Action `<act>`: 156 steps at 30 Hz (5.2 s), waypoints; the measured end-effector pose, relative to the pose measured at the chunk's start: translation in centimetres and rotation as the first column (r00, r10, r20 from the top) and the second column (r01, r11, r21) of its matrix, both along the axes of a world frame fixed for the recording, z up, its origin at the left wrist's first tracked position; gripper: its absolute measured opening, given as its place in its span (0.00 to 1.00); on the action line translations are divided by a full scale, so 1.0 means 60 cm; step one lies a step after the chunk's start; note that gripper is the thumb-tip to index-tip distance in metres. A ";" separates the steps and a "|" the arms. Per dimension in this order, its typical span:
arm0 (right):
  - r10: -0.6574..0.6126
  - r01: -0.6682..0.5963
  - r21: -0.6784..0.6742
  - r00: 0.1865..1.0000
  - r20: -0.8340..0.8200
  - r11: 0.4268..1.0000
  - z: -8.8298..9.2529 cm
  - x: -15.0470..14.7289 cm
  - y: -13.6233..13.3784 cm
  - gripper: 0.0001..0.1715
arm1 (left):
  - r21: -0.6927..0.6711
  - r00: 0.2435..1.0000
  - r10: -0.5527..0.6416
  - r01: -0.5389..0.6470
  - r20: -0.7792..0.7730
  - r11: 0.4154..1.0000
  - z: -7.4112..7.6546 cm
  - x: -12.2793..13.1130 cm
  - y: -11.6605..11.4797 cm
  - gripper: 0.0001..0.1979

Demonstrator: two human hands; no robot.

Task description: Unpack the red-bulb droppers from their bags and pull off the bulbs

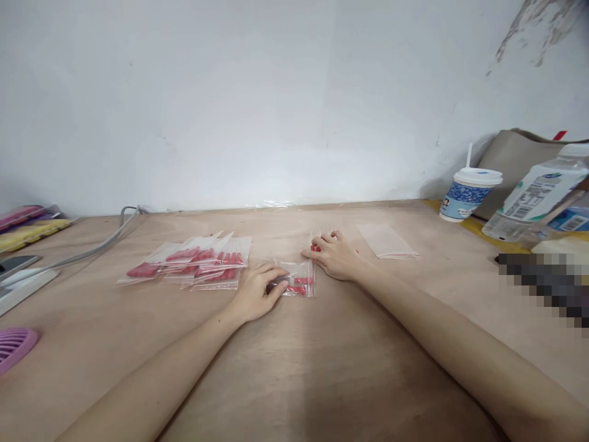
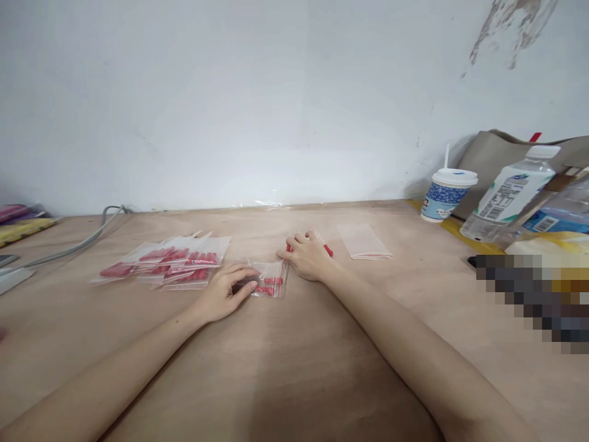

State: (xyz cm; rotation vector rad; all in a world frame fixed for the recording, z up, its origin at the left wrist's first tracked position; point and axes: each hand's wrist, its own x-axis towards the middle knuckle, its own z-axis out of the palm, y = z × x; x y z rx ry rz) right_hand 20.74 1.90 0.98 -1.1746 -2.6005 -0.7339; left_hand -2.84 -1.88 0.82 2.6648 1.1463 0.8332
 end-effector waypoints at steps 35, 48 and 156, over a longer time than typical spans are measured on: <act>0.054 -0.335 -0.356 0.790 -0.611 0.872 -0.004 -0.038 -0.105 0.05 | -0.059 0.958 0.039 -0.058 -0.285 0.997 -0.003 -0.002 -0.010 0.23; -0.259 -0.249 -0.609 0.739 -0.622 0.753 0.001 -0.040 -0.112 0.10 | -0.062 0.928 0.025 -0.051 -0.373 0.997 0.001 -0.004 -0.014 0.25; -0.330 0.068 -0.381 0.653 -0.682 0.922 -0.042 0.017 -0.091 0.16 | -0.157 0.915 -0.185 0.136 -0.357 0.978 0.015 0.019 -0.054 0.23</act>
